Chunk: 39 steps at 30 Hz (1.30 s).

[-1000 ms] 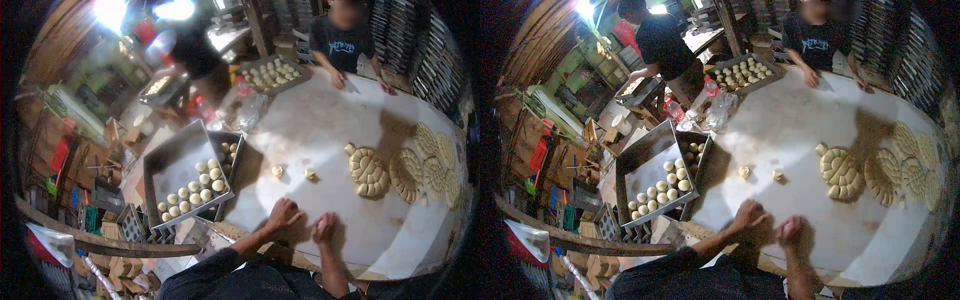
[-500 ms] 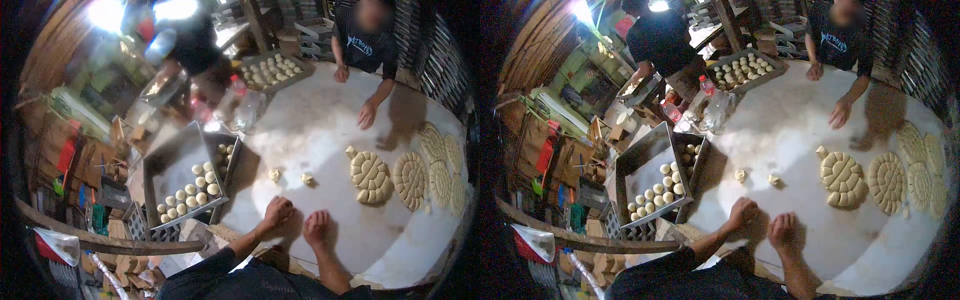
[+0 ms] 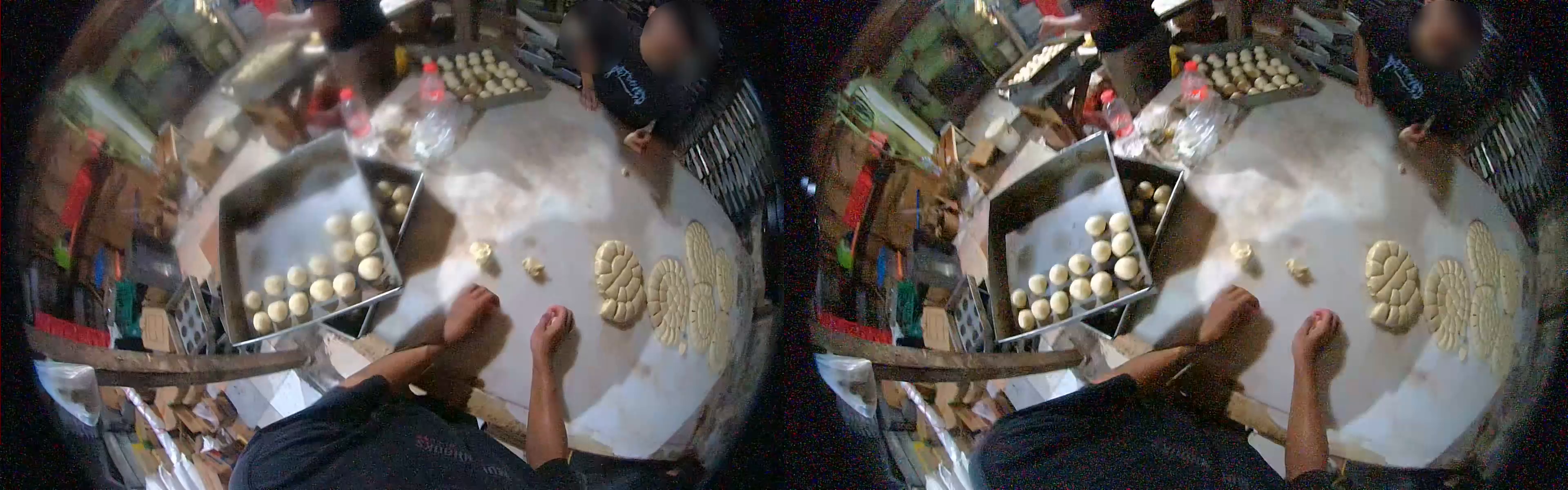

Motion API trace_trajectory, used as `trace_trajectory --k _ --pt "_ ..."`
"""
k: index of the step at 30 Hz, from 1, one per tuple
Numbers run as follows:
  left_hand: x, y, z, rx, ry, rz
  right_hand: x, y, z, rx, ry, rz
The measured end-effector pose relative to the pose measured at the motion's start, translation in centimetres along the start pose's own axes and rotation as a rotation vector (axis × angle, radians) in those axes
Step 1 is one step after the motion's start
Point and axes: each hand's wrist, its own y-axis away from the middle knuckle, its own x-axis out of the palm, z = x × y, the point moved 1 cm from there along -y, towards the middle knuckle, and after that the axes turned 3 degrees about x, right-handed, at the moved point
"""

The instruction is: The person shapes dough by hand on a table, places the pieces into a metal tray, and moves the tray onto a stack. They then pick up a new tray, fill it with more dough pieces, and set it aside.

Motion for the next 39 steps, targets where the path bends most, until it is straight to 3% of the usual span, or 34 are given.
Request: trace_trajectory --k 1,2,3,5,7,8,10,11,12,13,14,15,16,19,20,21,22,23,25,27,29,30,33,34,35,37,39 --pt "1.2 2.1 1.1 0.04 0.072 0.114 -0.8 1.8 0.7 -0.094 -0.002 0.075" --pt "6.1 6.6 4.6 0.073 0.208 0.055 -1.6 3.5 1.6 -0.183 -0.01 0.148" --pt "11.7 11.5 5.9 0.023 0.181 -0.225 -3.0 4.4 2.5 -0.185 0.009 0.157" --pt "4.2 14.9 4.5 0.025 0.219 0.121 -6.0 5.1 2.7 0.025 0.08 0.331" --pt "-8.0 14.0 0.6 -0.266 0.374 0.467 -5.2 3.4 -3.8 0.121 0.055 0.552" --pt "-14.2 12.8 -1.7 -0.364 0.4 0.553 -5.5 4.3 -2.6 0.128 0.066 0.563" --pt "-22.5 12.3 -2.0 0.04 0.376 0.253 -6.2 3.5 2.2 0.594 -0.478 0.622" --pt "-26.5 11.5 -1.2 0.022 0.287 0.211 -6.3 4.1 7.2 0.431 -0.583 0.626" --pt "-27.8 12.1 3.2 -0.079 0.466 0.054 -6.1 5.2 13.6 0.262 -0.684 0.623" --pt "-31.9 11.7 3.5 -0.174 0.121 0.05 -5.6 5.7 18.7 0.081 -0.661 0.666" --pt "-35.1 10.3 5.0 -0.176 -0.009 0.065 -4.4 5.9 23.0 -0.214 -0.603 0.627" --pt "-34.9 11.3 9.9 -0.335 -0.056 -0.001 -5.0 6.5 29.3 -0.493 -0.576 0.534" --pt "-35.4 11.1 12.8 -0.285 -0.234 -0.037 -3.9 7.0 33.8 -0.634 -0.708 0.479" --pt "-35.4 11.6 16.5 -0.387 -0.304 0.067 3.1 8.0 41.9 -0.907 -0.737 0.348" --pt "-35.5 11.6 16.6 -0.381 -0.303 0.065 6.2 7.9 43.3 -0.931 -0.668 0.516" --pt "-36.0 11.5 16.4 -0.365 -0.285 0.112 6.9 8.1 43.3 -0.925 -0.667 0.505" --pt "-36.3 11.3 16.3 -0.345 -0.269 0.17 7.6 8.4 43.2 -1.055 -0.5 0.404" --pt "-36.5 11.5 16.0 -0.326 -0.274 0.195 8.2 8.6 42.8 -1.165 -0.326 0.3" --pt "-37.6 11.4 11.5 -0.353 -0.493 -0.009 4.7 8.5 40.9 -1.042 -0.453 0.323" --pt "-38.3 10.5 7.4 -0.3 -0.411 0.022 1.1 7.6 35.9 -0.901 -0.633 0.126" --pt "-35.8 9.3 0.9 -0.26 -0.328 0.012 -0.3 6.4 27.2 -0.622 -0.455 -0.03" --pt "-33.9 8.3 -2.0 -0.173 -0.125 0.071 -0.5 6.0 22.1 -0.451 -0.398 -0.037" --pt "-23.9 5.0 -7.8 0.232 0.298 0.302 -0.3 6.3 8.4 -0.059 -0.342 -0.104" --pt "-19.5 3.5 -8.9 0.171 0.43 0.482 -0.7 6.9 4.4 0.108 -0.362 -0.097" --pt "-14.9 2.1 -9.5 0.097 0.547 0.668 -1.6 7.5 1.0 0.153 -0.358 -0.14" --pt "-5.2 0.1 -8.5 0.014 0.382 0.927 -3.4 7.7 -5.0 0.049 -0.108 -0.164" --pt "4.6 -1.0 -5.1 0.39 0.344 0.846 -6.1 7.6 -9.7 0.037 -0.013 -0.298"
